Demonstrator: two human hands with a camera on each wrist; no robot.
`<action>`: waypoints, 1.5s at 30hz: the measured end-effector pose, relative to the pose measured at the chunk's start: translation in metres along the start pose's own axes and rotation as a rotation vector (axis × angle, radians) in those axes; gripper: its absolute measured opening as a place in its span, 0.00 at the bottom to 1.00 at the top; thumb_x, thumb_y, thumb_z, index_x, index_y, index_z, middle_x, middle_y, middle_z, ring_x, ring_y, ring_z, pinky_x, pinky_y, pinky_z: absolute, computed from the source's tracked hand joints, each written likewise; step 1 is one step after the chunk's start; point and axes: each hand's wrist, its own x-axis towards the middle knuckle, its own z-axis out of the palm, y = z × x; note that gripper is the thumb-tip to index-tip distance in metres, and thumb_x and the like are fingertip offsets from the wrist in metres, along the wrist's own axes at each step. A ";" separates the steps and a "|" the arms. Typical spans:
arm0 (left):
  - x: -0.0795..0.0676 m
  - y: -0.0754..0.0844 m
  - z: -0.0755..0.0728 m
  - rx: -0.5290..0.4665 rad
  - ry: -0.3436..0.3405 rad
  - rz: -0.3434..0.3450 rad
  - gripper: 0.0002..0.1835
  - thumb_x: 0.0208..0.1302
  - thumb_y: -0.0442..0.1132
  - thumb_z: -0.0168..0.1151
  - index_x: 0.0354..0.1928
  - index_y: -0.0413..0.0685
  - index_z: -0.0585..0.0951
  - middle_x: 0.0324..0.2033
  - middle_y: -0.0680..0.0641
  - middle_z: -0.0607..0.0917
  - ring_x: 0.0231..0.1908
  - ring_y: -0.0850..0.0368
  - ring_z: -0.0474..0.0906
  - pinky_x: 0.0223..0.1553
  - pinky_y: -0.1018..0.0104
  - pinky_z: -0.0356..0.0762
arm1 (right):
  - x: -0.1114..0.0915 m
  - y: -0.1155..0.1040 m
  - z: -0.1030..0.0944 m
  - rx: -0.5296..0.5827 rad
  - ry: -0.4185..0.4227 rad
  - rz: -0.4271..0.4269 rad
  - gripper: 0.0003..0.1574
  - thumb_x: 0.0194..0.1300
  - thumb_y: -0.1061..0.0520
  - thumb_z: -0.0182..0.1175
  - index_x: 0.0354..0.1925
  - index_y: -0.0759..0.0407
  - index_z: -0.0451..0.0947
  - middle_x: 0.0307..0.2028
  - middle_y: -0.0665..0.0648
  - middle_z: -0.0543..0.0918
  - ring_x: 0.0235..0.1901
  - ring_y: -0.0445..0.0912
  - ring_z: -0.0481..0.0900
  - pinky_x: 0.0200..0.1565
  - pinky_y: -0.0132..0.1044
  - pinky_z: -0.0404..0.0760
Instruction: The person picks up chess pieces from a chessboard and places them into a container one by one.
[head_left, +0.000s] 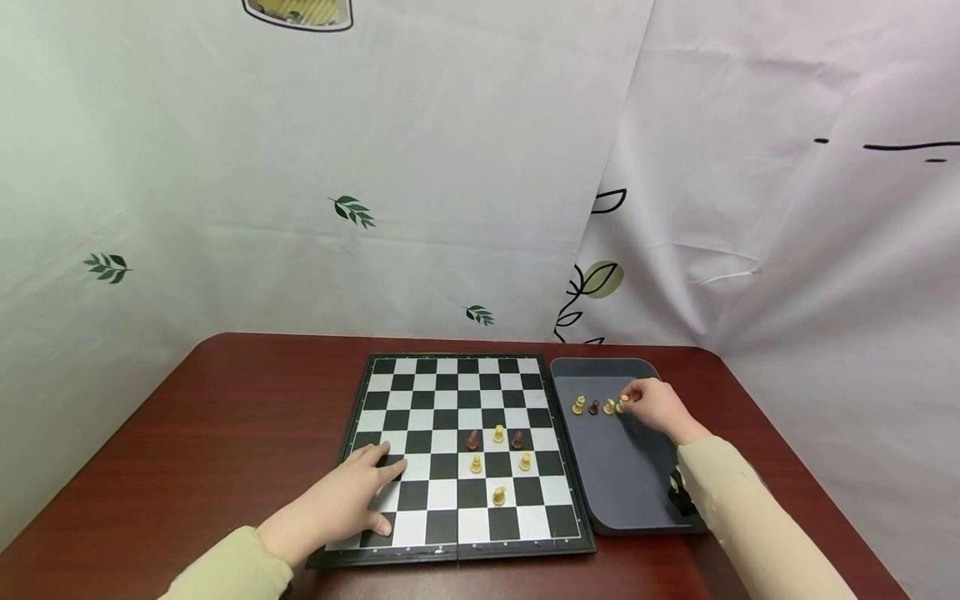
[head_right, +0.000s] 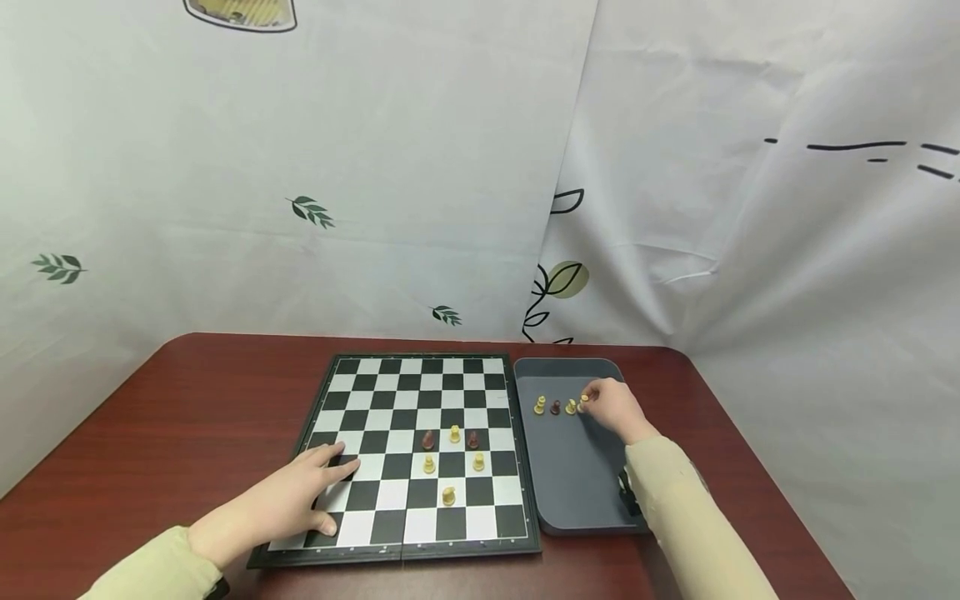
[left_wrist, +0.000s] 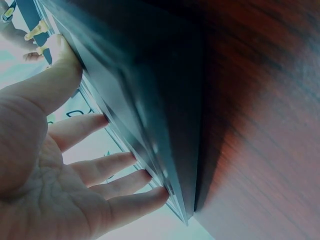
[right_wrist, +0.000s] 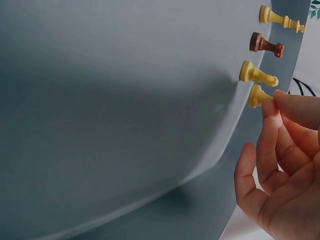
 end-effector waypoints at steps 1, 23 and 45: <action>0.000 0.000 0.000 0.000 0.001 -0.001 0.45 0.33 0.48 0.76 0.59 0.38 0.76 0.61 0.27 0.68 0.62 0.28 0.63 0.58 0.39 0.66 | 0.001 0.000 0.000 -0.001 0.000 -0.003 0.07 0.60 0.64 0.60 0.33 0.70 0.80 0.28 0.60 0.82 0.27 0.46 0.76 0.29 0.39 0.75; 0.001 0.001 0.000 0.004 -0.012 -0.026 0.45 0.33 0.49 0.77 0.59 0.39 0.76 0.61 0.28 0.68 0.62 0.28 0.62 0.59 0.38 0.65 | 0.003 0.007 0.005 -0.016 0.003 0.020 0.07 0.59 0.64 0.60 0.32 0.70 0.80 0.25 0.58 0.80 0.25 0.46 0.73 0.28 0.37 0.73; -0.001 -0.001 0.002 0.008 0.014 -0.007 0.44 0.33 0.49 0.76 0.59 0.39 0.76 0.61 0.28 0.69 0.61 0.27 0.63 0.58 0.38 0.66 | 0.003 0.014 0.008 0.030 0.003 0.013 0.08 0.59 0.65 0.60 0.34 0.71 0.80 0.26 0.58 0.81 0.26 0.44 0.75 0.29 0.37 0.74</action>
